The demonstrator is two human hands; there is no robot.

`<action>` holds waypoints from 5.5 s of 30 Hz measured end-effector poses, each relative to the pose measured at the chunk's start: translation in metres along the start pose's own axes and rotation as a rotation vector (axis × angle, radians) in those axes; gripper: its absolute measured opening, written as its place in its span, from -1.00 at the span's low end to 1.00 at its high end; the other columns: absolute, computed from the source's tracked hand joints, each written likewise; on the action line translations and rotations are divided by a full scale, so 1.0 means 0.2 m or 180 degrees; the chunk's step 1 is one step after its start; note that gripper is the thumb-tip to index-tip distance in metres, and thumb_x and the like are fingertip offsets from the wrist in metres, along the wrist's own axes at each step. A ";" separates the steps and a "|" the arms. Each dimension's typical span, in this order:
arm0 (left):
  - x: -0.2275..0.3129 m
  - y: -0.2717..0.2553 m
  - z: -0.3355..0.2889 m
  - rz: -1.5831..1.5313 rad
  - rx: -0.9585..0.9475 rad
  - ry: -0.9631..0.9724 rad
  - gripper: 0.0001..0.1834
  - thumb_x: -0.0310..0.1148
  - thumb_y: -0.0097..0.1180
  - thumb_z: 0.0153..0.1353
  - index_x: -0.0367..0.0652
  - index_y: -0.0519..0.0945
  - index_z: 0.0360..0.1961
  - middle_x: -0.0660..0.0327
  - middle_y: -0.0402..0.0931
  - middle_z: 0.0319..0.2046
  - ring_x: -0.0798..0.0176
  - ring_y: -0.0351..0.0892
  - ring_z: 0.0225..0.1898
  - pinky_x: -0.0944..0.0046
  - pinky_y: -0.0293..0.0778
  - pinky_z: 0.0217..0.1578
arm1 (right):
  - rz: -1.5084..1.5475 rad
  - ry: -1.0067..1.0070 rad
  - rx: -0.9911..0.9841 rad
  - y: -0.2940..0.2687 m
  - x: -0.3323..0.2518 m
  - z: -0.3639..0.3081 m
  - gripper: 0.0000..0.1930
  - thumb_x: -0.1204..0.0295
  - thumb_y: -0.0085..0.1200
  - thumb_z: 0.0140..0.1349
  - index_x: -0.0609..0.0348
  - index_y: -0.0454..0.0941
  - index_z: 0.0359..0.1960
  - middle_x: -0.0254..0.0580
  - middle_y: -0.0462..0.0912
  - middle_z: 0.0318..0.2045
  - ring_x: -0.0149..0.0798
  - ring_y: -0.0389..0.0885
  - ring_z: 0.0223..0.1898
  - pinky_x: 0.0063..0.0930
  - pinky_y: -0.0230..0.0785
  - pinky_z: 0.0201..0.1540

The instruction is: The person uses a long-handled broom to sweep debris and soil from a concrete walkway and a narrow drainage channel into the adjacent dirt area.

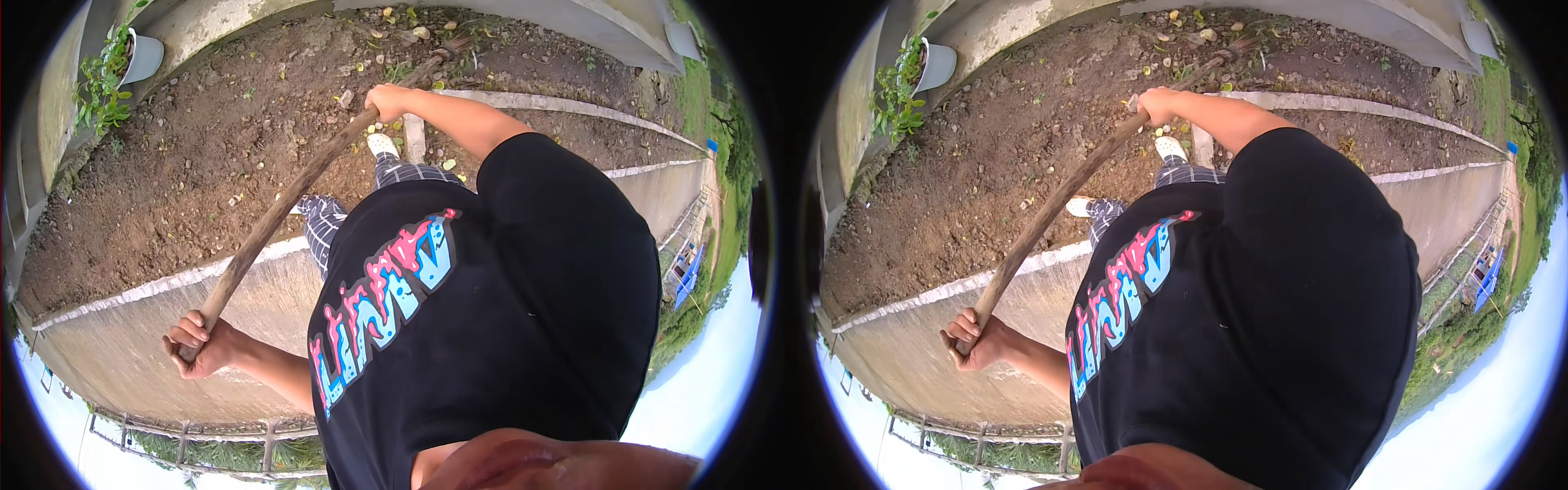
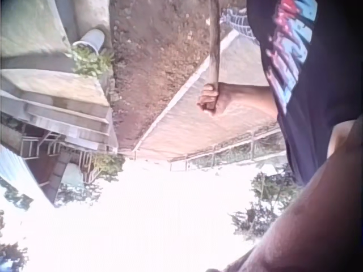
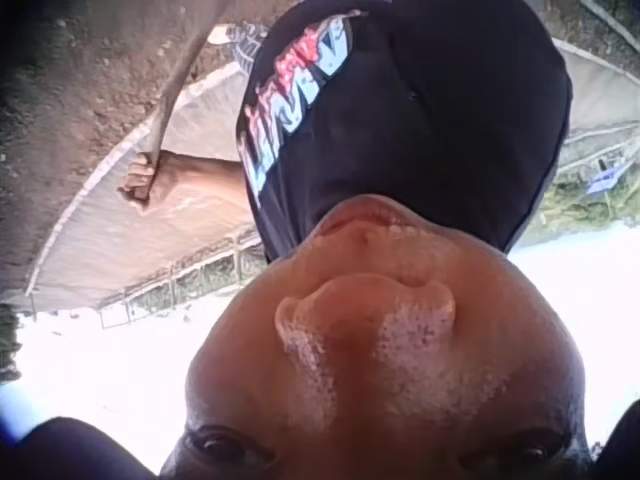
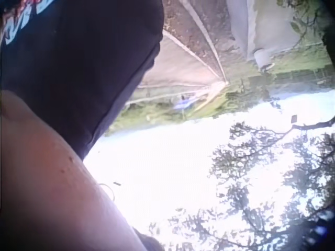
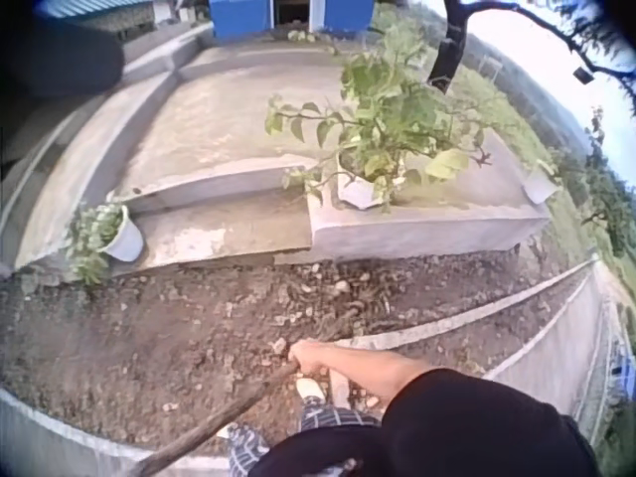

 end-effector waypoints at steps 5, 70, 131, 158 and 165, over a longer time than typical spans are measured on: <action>0.32 0.01 -0.08 -0.0526 0.0340 0.0218 -0.73 -0.30 -0.12 0.09 -0.25 0.57 -0.39 0.35 0.12 -0.83 0.41 0.16 -0.82 0.41 0.22 -0.66 | -0.0243 -0.0262 0.0152 -0.16 -0.31 -0.10 -0.85 0.41 0.19 -0.29 0.07 0.56 -0.57 -0.14 0.59 -0.55 -0.06 0.59 -0.37 -0.17 0.36 -0.26; 1.32 -0.41 -0.53 0.1228 0.1314 0.1287 -0.89 -0.46 -0.18 0.24 -0.20 0.42 -0.32 0.41 0.07 -0.84 0.50 0.07 -0.81 0.43 0.23 -0.66 | -0.0433 -0.1499 -0.1175 0.70 -1.96 0.33 -0.79 0.46 0.10 -0.18 -0.08 0.64 -0.43 -0.21 0.64 -0.45 -0.15 0.61 -0.24 -0.18 0.30 -0.14; 0.95 -0.12 -0.26 0.0911 -0.0298 0.0696 -0.81 -0.46 -0.20 0.23 -0.18 0.44 -0.19 0.39 0.09 -0.81 0.45 0.15 -0.81 0.38 0.28 -0.67 | 0.0378 -0.1546 -0.0617 0.89 -1.59 0.23 -0.81 0.37 0.15 -0.27 0.01 0.59 -0.50 -0.19 0.61 -0.50 -0.09 0.60 -0.30 -0.17 0.39 -0.20; 0.66 1.23 -0.33 -0.4153 -0.4371 -0.3200 -0.51 -0.25 -0.25 0.35 -0.34 0.12 0.19 0.10 0.44 -0.16 0.27 0.42 -0.06 0.22 0.16 0.05 | 0.2505 0.1102 0.4264 -0.74 -0.29 -0.59 -0.69 0.28 0.18 0.14 0.19 0.35 -0.56 -0.38 0.37 -0.56 -0.41 0.27 -0.49 -0.45 0.21 -0.30; 0.37 1.38 -0.06 -0.4239 -0.5183 -0.3290 -0.53 -0.25 -0.26 0.35 -0.35 0.17 0.17 0.13 0.44 -0.10 0.33 0.39 -0.04 0.27 0.09 0.09 | 0.2961 0.1050 0.5181 -0.91 0.01 -0.78 -0.71 0.35 0.13 0.17 0.14 0.33 -0.61 -0.34 0.44 -0.60 -0.46 0.34 -0.57 -0.48 0.24 -0.40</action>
Point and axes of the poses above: each hand's wrist, its own z-axis towards the middle knuckle, its own y-axis out of the palm, x = y × z, the point moved 10 cm from there along z, towards the middle knuckle
